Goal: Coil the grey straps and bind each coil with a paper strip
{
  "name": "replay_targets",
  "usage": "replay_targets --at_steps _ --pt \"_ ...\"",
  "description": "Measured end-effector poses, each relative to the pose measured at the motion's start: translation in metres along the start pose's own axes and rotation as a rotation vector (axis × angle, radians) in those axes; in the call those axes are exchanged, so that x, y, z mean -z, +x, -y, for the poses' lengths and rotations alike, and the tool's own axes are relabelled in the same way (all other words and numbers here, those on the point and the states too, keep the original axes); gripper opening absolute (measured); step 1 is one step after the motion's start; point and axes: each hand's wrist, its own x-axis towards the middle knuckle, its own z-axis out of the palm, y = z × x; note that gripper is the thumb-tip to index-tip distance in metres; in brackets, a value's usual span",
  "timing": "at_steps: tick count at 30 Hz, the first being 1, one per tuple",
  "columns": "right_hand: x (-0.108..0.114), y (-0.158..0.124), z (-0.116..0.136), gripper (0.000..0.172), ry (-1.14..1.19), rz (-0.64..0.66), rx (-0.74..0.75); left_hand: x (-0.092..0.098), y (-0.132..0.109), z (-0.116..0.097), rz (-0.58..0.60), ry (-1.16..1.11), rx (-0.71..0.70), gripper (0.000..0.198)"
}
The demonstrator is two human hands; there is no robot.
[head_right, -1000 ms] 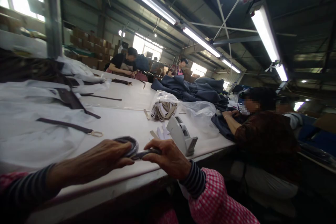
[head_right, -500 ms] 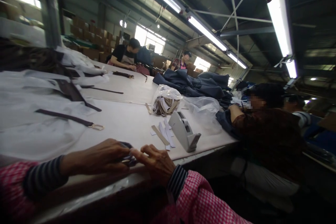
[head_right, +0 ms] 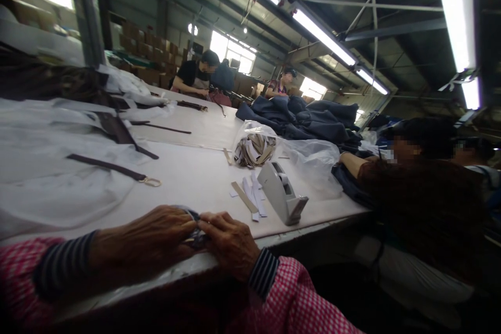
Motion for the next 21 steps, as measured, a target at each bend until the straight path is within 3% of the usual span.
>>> replay_targets --at_steps 7,16,21 --pt "0.004 0.005 0.005 0.048 0.027 0.089 -0.05 0.007 0.004 0.002 0.031 0.04 0.026 0.021" --pt "0.002 0.009 0.0 0.039 -0.098 0.183 0.001 -0.009 -0.007 0.0 -0.147 0.085 0.006 0.024" --pt "0.004 0.01 0.004 0.042 -0.13 0.16 -0.008 -0.01 -0.013 -0.009 -0.173 0.157 -0.018 0.02"
